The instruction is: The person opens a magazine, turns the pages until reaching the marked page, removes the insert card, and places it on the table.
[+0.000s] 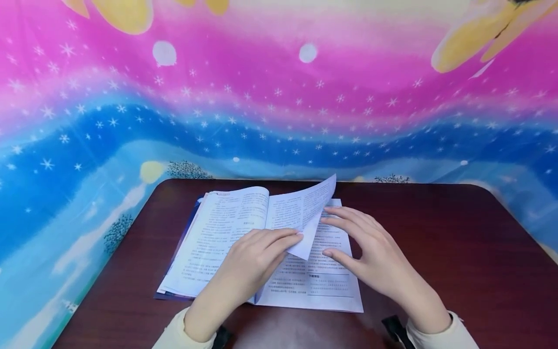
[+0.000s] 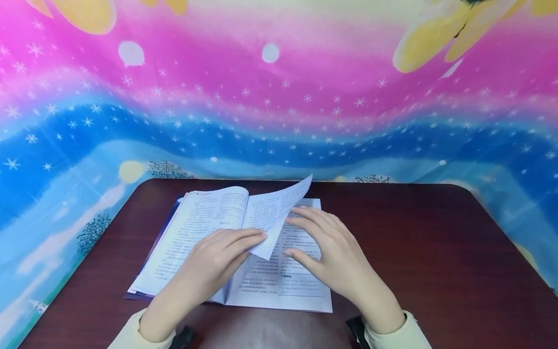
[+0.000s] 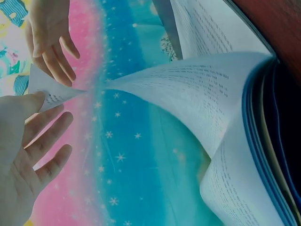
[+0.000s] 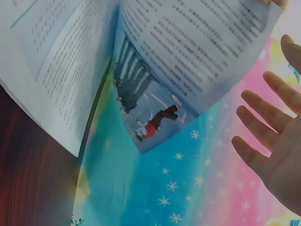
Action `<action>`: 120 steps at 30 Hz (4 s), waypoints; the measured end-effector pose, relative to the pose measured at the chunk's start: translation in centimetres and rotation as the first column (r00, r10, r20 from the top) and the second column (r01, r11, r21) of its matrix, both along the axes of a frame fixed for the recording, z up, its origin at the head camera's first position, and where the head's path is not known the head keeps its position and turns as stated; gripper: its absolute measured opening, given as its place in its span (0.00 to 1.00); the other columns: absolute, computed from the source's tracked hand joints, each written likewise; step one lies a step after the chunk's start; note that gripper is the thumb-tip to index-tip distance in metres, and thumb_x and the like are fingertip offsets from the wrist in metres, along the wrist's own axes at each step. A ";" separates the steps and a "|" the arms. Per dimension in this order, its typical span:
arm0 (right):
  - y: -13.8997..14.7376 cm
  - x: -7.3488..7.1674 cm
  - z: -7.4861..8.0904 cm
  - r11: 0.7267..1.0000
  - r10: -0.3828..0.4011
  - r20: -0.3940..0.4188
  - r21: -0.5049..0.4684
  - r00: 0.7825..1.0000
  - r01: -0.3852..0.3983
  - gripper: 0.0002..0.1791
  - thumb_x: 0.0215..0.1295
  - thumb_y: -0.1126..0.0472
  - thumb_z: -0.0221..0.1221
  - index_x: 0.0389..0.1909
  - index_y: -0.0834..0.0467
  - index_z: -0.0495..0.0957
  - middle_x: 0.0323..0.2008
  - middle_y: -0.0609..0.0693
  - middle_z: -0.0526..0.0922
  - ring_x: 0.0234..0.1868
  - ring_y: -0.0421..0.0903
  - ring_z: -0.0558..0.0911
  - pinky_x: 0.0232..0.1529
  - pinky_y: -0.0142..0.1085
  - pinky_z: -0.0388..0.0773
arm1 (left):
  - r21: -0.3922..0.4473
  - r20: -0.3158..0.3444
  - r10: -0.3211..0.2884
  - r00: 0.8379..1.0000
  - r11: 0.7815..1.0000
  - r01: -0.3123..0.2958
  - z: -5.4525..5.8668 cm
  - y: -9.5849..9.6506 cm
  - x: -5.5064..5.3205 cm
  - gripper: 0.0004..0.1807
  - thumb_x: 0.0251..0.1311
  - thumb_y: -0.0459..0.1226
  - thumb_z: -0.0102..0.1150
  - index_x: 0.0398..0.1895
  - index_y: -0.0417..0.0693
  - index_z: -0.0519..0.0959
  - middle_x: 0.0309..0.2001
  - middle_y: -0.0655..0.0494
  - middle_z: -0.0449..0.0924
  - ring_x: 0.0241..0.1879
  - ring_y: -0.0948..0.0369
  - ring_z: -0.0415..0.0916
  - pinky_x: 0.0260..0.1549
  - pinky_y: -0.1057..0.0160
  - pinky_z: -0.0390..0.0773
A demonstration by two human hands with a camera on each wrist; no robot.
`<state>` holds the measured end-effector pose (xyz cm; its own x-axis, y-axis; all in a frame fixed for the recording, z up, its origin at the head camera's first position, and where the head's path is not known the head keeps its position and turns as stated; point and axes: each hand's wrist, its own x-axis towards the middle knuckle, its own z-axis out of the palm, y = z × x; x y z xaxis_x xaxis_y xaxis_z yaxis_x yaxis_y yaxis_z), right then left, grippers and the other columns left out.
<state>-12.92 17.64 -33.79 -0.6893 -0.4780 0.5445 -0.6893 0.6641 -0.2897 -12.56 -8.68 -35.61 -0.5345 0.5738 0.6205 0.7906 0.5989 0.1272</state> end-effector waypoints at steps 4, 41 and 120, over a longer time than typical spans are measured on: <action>0.3 0.1 0.4 1.000 -0.020 0.004 0.000 1.000 0.020 0.30 0.60 0.48 0.69 0.62 0.52 0.77 0.64 0.48 0.75 0.68 0.50 0.69 0.63 0.53 0.66 | 0.016 0.005 0.018 1.000 1.000 -0.018 0.2 -0.2 -0.1 0.25 0.59 0.34 0.70 0.61 0.52 0.80 0.59 0.59 0.79 0.54 0.61 0.79 0.53 0.60 0.79; 4.0 0.1 -2.3 0.994 -0.054 -0.008 0.100 0.999 0.055 0.25 0.54 0.63 0.70 0.54 0.49 0.80 0.55 0.44 0.81 0.58 0.45 0.77 0.57 0.47 0.70 | 0.119 -0.037 0.210 0.977 0.972 -0.204 -1.1 -7.3 0.8 0.38 0.46 0.21 0.71 0.65 0.42 0.73 0.62 0.51 0.76 0.56 0.54 0.78 0.50 0.55 0.80; 6.2 0.1 -6.7 0.944 -0.096 0.513 0.319 0.853 -0.086 0.41 0.49 0.45 0.75 0.64 0.53 0.75 0.71 0.57 0.65 0.69 0.61 0.66 0.60 0.60 0.68 | -0.409 0.608 0.563 0.560 0.827 -0.386 -4.4 -17.5 0.5 0.32 0.52 0.36 0.75 0.60 0.36 0.76 0.61 0.33 0.72 0.61 0.37 0.69 0.54 0.35 0.70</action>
<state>-12.85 23.84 -40.50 -0.8272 -0.5573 -0.0720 -0.4961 0.7845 -0.3722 -12.05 -26.22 -39.99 -0.9758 0.1701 -0.1374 0.1184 0.9393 0.3220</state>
